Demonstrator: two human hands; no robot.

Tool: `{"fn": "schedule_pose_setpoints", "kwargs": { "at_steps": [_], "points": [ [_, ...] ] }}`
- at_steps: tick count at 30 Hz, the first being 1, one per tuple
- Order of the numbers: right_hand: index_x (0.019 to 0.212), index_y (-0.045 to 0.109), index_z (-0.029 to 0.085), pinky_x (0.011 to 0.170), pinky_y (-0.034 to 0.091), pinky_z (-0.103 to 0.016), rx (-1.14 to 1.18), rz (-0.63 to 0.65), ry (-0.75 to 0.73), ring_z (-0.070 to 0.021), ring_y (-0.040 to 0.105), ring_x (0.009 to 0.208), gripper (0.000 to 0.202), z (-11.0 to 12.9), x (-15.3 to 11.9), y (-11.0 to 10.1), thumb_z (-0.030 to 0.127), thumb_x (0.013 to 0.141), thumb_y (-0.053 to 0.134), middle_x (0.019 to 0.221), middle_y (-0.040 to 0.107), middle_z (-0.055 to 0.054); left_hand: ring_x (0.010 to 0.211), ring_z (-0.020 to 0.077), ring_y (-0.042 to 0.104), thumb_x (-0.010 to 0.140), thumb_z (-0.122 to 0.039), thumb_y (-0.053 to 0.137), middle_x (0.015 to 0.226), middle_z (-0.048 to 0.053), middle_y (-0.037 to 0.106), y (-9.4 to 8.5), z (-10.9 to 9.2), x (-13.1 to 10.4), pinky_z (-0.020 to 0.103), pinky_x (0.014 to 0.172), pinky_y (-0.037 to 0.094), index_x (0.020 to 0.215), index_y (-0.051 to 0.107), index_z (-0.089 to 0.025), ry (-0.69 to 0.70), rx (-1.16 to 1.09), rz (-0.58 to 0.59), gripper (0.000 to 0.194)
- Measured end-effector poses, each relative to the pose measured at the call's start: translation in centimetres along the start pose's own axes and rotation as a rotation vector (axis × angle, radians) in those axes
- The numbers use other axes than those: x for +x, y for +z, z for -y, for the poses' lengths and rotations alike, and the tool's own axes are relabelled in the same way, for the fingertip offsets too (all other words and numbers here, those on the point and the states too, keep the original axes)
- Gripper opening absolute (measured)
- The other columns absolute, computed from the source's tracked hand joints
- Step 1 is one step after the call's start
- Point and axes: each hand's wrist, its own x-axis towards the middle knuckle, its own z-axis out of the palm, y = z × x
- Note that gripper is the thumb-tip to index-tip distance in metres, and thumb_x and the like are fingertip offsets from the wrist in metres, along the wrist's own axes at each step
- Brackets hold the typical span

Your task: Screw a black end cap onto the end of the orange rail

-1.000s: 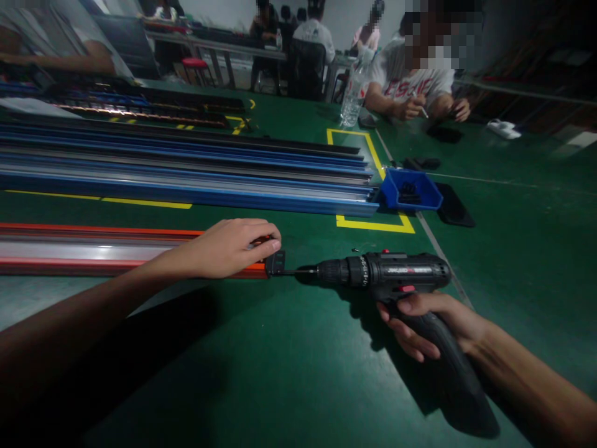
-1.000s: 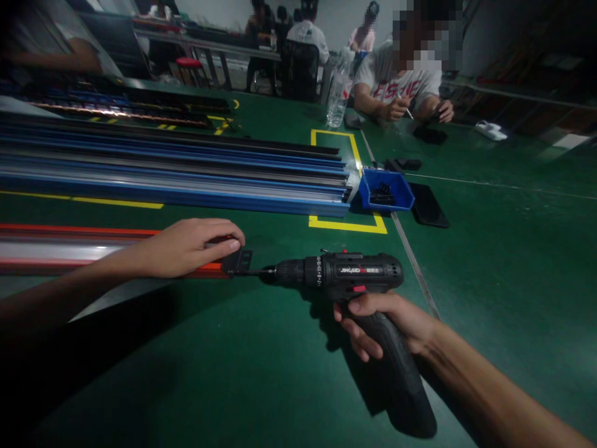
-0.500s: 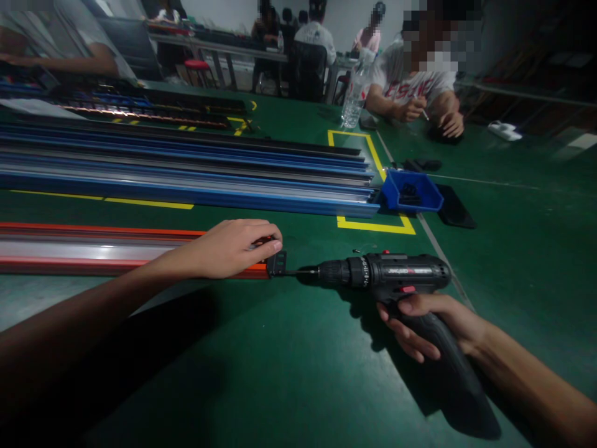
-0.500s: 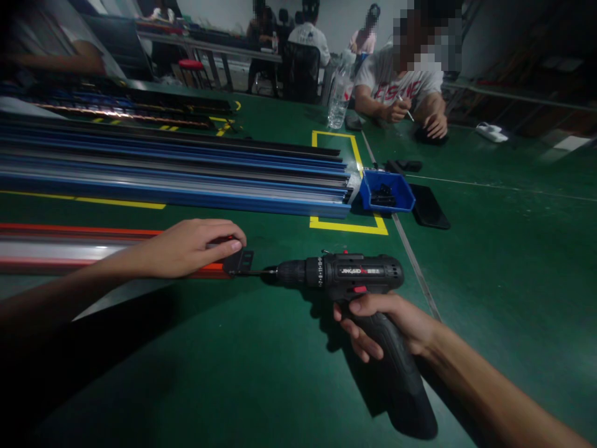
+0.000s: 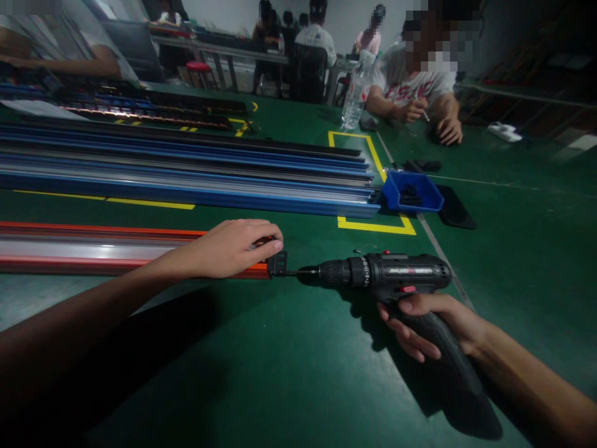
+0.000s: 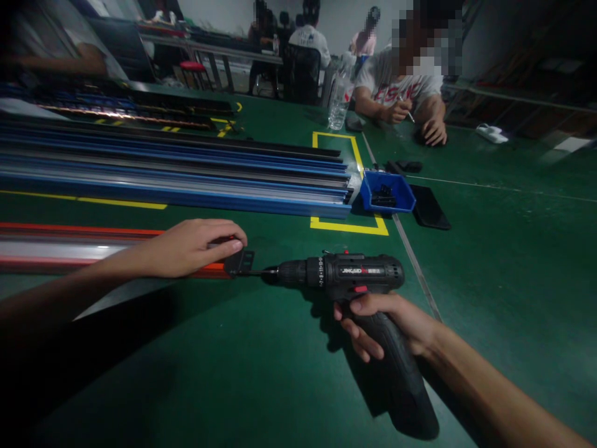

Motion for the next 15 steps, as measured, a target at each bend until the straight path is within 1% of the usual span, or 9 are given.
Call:
{"fn": "schedule_pose_setpoints", "kwargs": {
  "at_steps": [15],
  "points": [
    [0.106, 0.075, 0.007, 0.053, 0.056, -0.022, 0.009, 0.009, -0.012, -0.0058, 0.054, 0.04, 0.03, -0.05, 0.03, 0.05, 0.031, 0.092, 0.066, 0.076, 0.068, -0.003, 0.096, 0.0217, 0.065, 0.106, -0.056, 0.038, 0.109, 0.004, 0.072, -0.04, -0.16, -0.03, 0.033, 0.08, 0.042, 0.11, 0.069, -0.025, -0.014, -0.008, -0.001, 0.044]
  ]
}}
